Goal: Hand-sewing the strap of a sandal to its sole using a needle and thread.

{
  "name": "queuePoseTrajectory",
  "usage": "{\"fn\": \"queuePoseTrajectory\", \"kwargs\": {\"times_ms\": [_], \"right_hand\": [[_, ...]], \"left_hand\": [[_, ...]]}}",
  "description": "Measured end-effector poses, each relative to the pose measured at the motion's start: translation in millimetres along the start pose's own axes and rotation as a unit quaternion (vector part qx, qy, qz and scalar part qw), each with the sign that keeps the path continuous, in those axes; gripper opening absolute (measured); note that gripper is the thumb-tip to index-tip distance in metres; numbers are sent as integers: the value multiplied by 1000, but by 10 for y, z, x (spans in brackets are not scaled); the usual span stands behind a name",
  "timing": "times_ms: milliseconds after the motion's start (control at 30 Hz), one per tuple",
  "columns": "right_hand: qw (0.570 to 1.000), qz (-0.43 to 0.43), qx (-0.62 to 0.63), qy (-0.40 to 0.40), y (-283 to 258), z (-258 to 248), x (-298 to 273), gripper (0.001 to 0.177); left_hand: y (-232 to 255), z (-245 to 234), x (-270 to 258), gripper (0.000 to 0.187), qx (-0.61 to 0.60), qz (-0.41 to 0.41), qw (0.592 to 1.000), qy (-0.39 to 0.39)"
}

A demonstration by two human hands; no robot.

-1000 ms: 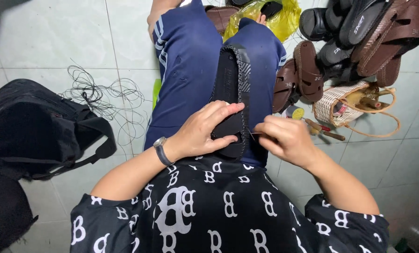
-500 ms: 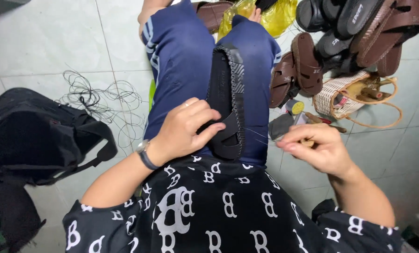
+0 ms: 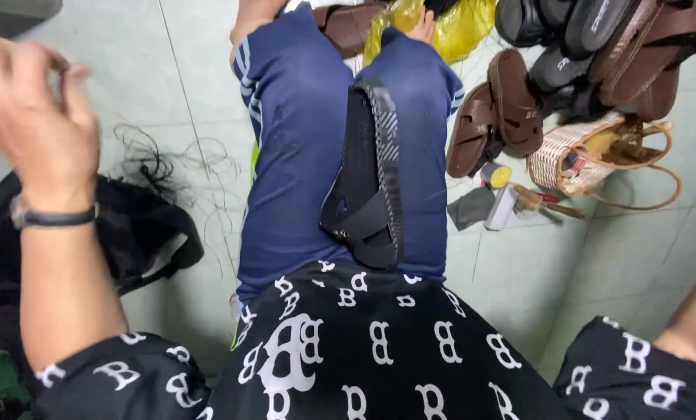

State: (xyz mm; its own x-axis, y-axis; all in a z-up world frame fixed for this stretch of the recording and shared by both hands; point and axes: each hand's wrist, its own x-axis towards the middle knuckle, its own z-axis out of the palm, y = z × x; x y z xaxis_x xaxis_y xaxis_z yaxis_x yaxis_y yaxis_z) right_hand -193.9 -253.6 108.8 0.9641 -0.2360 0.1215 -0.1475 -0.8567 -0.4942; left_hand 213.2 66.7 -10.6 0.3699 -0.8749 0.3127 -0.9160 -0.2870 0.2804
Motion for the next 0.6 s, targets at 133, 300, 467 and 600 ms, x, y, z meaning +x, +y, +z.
{"fn": "queuePoseTrajectory", "kwargs": {"times_ms": [133,300,467,600], "right_hand": [[997,32,63,27,-187,76,-12,14],[969,64,187,-151,-484,830,-163,44],[984,-134,-111,-41,-538,792,67,37],[979,-155,-102,-84,-484,818,90,45]], "left_hand": [[1051,-182,454,64,-135,27,978,-156],[1681,22,105,26,-168,199,931,-254],[1847,-210,496,24,-753,-24,580,-311],[1635,427,194,18,-683,-226,624,-305]]}}
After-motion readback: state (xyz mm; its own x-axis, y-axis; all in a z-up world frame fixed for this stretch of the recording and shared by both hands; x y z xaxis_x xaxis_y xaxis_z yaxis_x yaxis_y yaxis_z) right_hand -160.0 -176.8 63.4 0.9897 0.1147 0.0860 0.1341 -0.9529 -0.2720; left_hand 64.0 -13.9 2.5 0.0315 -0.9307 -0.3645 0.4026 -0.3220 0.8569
